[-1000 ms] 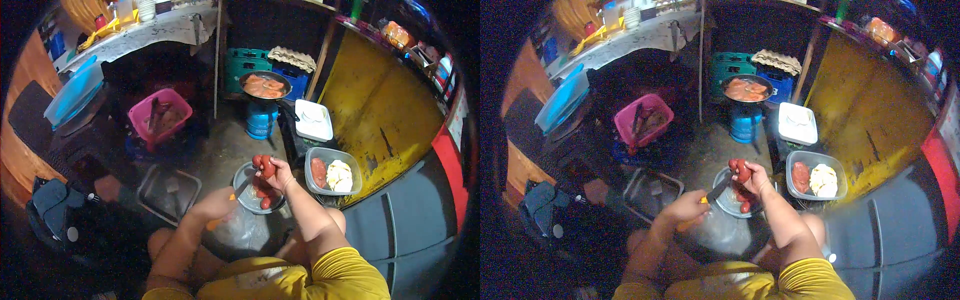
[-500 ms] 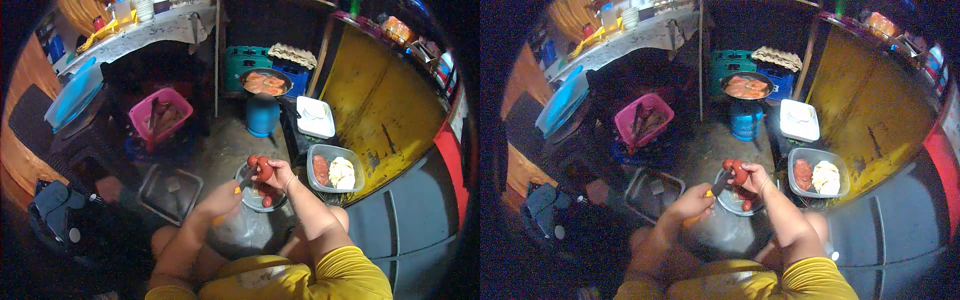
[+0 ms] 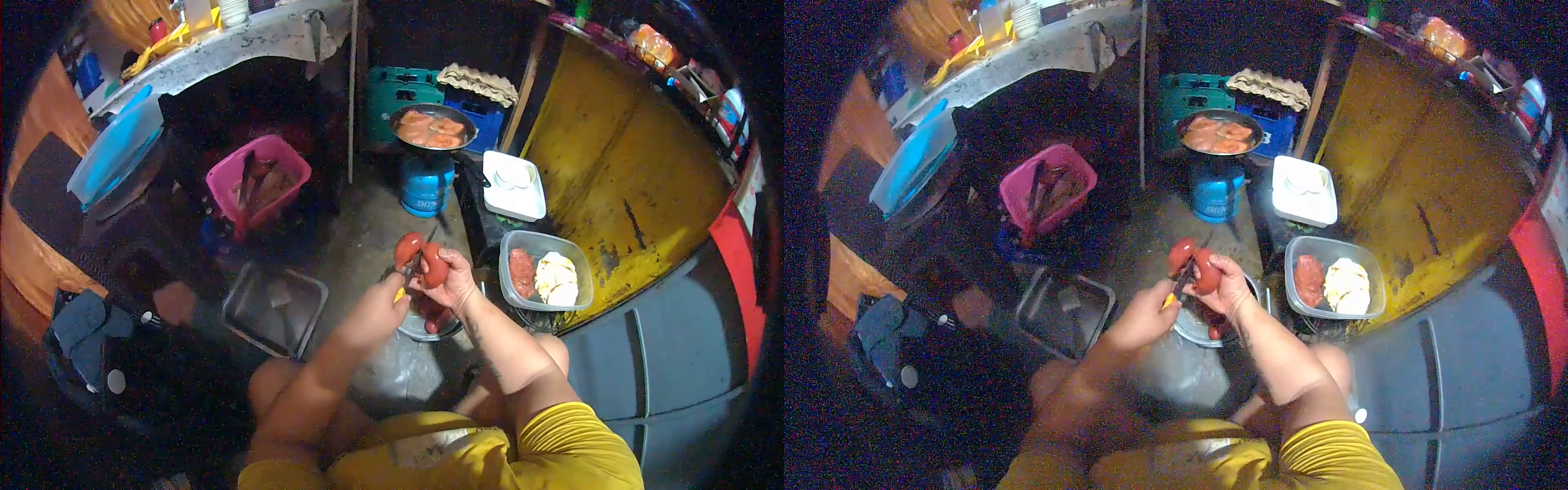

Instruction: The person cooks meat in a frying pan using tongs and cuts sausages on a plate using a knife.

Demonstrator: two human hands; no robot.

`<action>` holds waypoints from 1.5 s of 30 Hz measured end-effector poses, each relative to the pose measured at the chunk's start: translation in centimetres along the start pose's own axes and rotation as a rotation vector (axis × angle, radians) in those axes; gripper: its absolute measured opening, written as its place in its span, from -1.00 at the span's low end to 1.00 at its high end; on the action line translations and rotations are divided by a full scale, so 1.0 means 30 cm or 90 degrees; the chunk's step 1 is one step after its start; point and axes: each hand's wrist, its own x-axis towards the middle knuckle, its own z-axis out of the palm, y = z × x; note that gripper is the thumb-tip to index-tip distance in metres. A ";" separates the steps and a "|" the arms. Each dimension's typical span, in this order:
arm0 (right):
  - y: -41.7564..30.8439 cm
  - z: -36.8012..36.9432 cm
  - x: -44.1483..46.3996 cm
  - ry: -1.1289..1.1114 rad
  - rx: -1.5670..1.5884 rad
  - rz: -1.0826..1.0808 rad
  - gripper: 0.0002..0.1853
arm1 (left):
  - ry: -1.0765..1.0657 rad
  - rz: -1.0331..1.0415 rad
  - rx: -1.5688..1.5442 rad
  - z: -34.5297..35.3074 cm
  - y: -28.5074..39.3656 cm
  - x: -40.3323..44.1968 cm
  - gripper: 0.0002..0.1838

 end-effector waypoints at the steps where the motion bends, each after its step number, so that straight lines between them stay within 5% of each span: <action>1: 0.011 -0.003 -0.001 -0.012 -0.005 0.013 -0.53 | 0.001 -0.003 0.000 0.002 0.006 0.006 -0.79; 3: 0.022 -0.013 -0.005 -0.021 0.008 0.024 -0.48 | -0.099 -0.191 -0.201 -0.008 0.030 0.030 -0.77; 12: -0.060 -0.083 -0.011 -0.049 0.075 -0.001 0.09 | -0.189 -0.251 -0.369 0.033 0.063 0.048 -0.71; 18: -0.060 -0.093 0.009 0.033 0.070 -0.053 -0.13 | -0.211 -0.278 -0.350 0.050 0.057 0.071 -0.79; 20: -0.066 -0.076 0.006 0.193 0.071 -0.051 -0.32 | -0.188 -0.236 -0.229 0.067 0.057 0.069 -0.80; 25: -0.054 -0.122 0.003 0.198 0.083 -0.012 -0.39 | -0.183 -0.239 -0.109 0.069 0.073 0.065 -0.80; 31: 0.048 -0.112 0.014 0.236 0.084 -0.016 -0.54 | -0.153 -0.339 -0.280 0.099 0.018 0.106 -0.79; 36: 0.090 -0.105 -0.013 0.112 0.044 0.040 -0.67 | -0.113 -0.365 -0.325 0.125 -0.017 0.146 -0.83; 38: 0.126 -0.090 -0.043 0.208 -0.024 0.080 -0.65 | -0.070 -0.369 -0.293 0.104 -0.026 0.172 -0.84; 40: 0.141 -0.125 -0.049 0.159 -0.055 0.111 -0.69 | -0.031 -0.367 -0.260 0.060 -0.006 0.185 -0.85; 43: 0.134 -0.179 -0.051 0.276 -0.691 0.309 -0.52 | -0.008 -0.375 -0.221 -0.030 0.015 0.168 -0.75; 44: 0.154 -0.191 -0.052 0.277 -0.689 0.311 -0.52 | -0.009 -0.377 -0.220 -0.040 0.017 0.164 -0.75; 45: 0.186 -0.183 -0.057 0.258 -0.970 0.219 -0.48 | -0.006 -0.383 -0.216 -0.048 0.017 0.160 -0.76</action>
